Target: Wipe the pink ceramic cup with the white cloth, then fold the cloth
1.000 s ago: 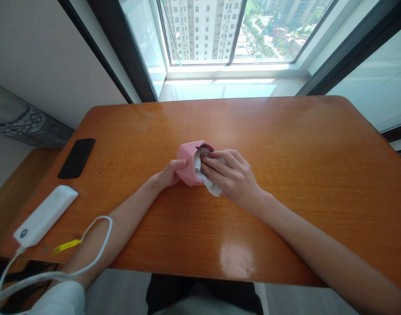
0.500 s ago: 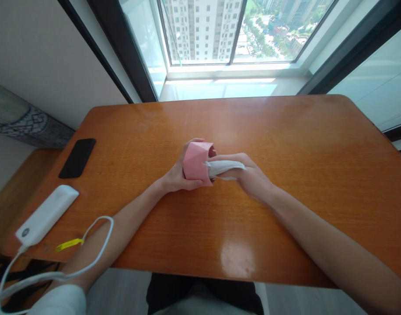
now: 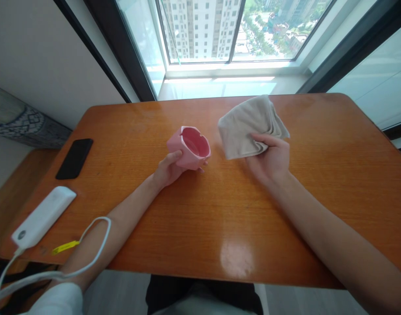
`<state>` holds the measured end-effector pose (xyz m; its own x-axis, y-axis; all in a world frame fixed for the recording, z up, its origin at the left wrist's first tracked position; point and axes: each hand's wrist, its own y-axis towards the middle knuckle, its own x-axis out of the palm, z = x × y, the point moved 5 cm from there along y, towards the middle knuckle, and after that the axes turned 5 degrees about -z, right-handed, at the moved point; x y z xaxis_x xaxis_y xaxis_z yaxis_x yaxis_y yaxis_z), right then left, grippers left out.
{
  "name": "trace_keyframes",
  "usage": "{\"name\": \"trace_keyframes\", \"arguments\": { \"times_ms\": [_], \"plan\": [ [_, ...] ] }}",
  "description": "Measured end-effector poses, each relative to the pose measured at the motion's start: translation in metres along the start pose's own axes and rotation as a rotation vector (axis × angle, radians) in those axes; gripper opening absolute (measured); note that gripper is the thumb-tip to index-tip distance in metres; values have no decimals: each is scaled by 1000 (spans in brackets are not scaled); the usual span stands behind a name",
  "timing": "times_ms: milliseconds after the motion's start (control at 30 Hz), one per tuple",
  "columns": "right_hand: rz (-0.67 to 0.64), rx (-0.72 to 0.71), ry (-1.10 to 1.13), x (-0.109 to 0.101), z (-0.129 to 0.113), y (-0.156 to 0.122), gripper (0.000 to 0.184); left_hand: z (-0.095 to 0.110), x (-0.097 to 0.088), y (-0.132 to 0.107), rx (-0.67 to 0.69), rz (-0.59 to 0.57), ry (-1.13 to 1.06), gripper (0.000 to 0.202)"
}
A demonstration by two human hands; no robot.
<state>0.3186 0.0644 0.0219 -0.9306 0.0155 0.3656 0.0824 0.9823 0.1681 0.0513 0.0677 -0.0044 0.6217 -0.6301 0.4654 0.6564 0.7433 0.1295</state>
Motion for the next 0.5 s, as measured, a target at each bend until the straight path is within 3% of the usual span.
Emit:
{"name": "trace_keyframes", "arguments": {
  "times_ms": [133,233,300,367,433,500],
  "plan": [
    [162,-108,-62,-11,22,-5,16,6,5,1,17,49,18,84],
    [194,-178,-181,3,27,-25,26,2,2,1,21,32,47,87],
    [60,-250,-347,23,20,-38,32,-5,0,0,-66,-30,69,90],
    [-178,-376,-540,48,9,-52,41,-9,1,-2,-120,-87,125,90],
    [-390,-525,-702,69,0,-66,54,-5,4,-3,-86,-134,210,89],
    [-488,-647,-824,80,-5,-76,66,-1,10,-3,-41,-178,293,82]
  ]
}}
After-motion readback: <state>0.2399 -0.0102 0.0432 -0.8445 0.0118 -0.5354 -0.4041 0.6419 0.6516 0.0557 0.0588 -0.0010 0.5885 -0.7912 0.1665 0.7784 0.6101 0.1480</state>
